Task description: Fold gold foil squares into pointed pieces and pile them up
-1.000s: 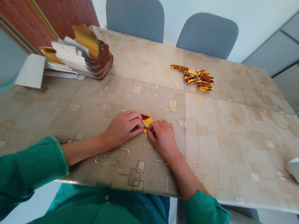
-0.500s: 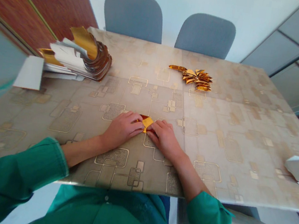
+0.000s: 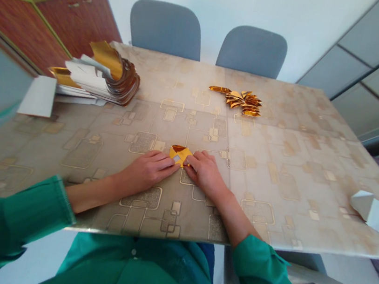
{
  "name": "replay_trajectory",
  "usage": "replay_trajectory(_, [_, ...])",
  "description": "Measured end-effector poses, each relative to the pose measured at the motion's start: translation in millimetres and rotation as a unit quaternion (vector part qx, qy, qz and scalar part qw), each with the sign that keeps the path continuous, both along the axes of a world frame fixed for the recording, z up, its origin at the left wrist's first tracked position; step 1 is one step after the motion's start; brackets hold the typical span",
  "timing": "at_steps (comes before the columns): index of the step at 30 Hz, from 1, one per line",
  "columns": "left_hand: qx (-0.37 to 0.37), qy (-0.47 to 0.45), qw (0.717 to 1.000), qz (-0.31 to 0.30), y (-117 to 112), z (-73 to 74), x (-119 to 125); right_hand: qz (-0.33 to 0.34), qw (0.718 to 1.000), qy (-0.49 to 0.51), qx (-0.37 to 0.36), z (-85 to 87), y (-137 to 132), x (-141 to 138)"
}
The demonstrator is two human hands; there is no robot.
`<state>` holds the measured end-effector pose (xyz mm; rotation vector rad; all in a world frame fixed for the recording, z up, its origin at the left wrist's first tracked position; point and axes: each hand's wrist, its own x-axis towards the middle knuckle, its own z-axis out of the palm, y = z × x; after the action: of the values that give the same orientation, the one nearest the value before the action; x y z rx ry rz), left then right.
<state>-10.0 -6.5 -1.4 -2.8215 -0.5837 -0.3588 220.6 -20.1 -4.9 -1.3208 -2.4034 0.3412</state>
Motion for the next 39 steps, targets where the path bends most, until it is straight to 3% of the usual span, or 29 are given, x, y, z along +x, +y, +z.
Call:
replay_trajectory(7, [-0.005, 0.0, 1.0, 0.025, -7, 5.0, -1, -0.019, 0.999, -0.036, 0.021, 4.5, -3, -3])
replay_trajectory(11, [0.001, -0.012, 0.999, 0.035, -4, 4.4, 1, 0.001, 0.999, -0.02, 0.034, 8.7, -6, -4])
replay_trajectory(17, [0.008, -0.03, 0.994, 0.1, 0, 3.2, -3, 0.033, 0.999, 0.0, 0.02, 9.4, -8, -12])
replay_trajectory(25, [-0.029, -0.055, 0.996, 0.069, 1, -3.5, -2, 0.045, 0.999, 0.025, 0.009, 8.0, -8, -15])
replay_trajectory(32, [-0.046, -0.02, 0.997, 0.066, -3, 0.4, -4, 0.058, 0.997, 0.044, 0.024, 10.6, -3, -1])
replay_trajectory(39, [-0.036, -0.051, 0.995, 0.073, 7, 0.3, 2, 0.11, 0.99, -0.045, 0.075, 19.5, 9, 15])
